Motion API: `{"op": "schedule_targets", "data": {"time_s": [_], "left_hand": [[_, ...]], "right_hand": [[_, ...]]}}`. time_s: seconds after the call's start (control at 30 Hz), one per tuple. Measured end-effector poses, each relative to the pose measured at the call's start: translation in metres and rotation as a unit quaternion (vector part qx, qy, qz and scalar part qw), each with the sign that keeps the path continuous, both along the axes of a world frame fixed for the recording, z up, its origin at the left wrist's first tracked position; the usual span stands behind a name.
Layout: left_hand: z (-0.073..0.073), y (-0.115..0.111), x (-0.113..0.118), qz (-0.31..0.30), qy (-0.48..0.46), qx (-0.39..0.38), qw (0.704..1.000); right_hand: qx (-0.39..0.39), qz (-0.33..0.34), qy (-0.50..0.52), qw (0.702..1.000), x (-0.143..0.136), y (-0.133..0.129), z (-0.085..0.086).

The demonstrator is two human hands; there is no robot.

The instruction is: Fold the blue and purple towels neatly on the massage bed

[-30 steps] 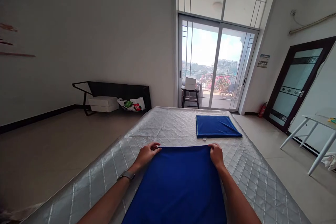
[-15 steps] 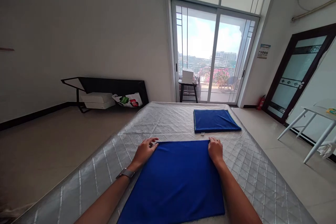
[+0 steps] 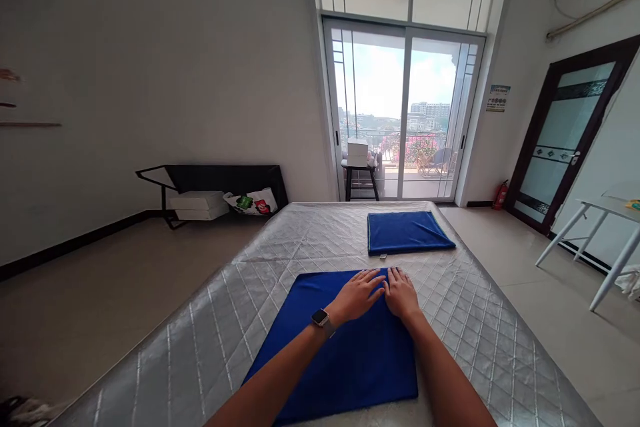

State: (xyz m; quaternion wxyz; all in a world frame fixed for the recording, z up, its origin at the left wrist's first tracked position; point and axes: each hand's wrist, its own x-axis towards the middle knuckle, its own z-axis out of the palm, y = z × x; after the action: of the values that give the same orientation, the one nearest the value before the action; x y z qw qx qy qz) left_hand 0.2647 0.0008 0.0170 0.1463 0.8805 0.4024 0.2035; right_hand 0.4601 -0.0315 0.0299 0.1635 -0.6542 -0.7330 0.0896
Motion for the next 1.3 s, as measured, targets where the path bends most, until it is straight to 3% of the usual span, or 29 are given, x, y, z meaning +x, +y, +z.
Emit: {"op": "schedule_targets", "data": {"time_s": [0.13, 0.23, 0.37, 0.43, 0.57, 0.83, 0.97, 1.03, 1.17, 1.3], "left_hand": [[-0.008, 0.014, -0.005, 0.024, 0.031, 0.004, 0.999], [-0.012, 0.017, -0.041, 0.066, 0.061, -0.009, 0.996], [-0.019, 0.017, -0.110, 0.200, 0.156, -0.029, 0.967], [-0.024, 0.016, -0.135, 0.236, 0.177, -0.025, 0.955], [-0.030, 0.019, -0.150, 0.242, 0.181, -0.019, 0.953], [-0.032, 0.020, -0.144, 0.247, 0.184, -0.011, 0.951], [-0.021, 0.017, -0.145, 0.249, 0.188, 0.027, 0.950], [-0.013, 0.013, -0.134, 0.238, 0.179, 0.069, 0.952], [-0.005, 0.002, -0.071, 0.142, 0.133, 0.139, 0.971], [-0.018, 0.002, 0.009, 0.012, 0.128, 0.146, 0.981]], "right_hand": [[-0.026, -0.010, -0.016, 0.999, -0.002, 0.002, 0.000], [-0.057, -0.021, -0.038, 0.997, -0.005, 0.003, 0.003], [-0.071, -0.025, -0.055, 0.996, -0.006, 0.004, 0.002], [-0.070, -0.023, -0.057, 0.996, -0.005, 0.005, 0.000], [-0.067, -0.027, -0.060, 0.996, -0.002, 0.008, -0.003], [-0.067, -0.038, -0.064, 0.995, 0.001, 0.007, 0.000], [-0.064, -0.038, -0.065, 0.995, -0.001, 0.007, -0.001], [-0.064, -0.035, -0.063, 0.995, -0.002, 0.009, -0.002], [-0.060, -0.032, -0.055, 0.996, -0.001, 0.012, -0.007], [-0.051, -0.018, -0.061, 0.997, 0.002, 0.012, -0.010]]}}
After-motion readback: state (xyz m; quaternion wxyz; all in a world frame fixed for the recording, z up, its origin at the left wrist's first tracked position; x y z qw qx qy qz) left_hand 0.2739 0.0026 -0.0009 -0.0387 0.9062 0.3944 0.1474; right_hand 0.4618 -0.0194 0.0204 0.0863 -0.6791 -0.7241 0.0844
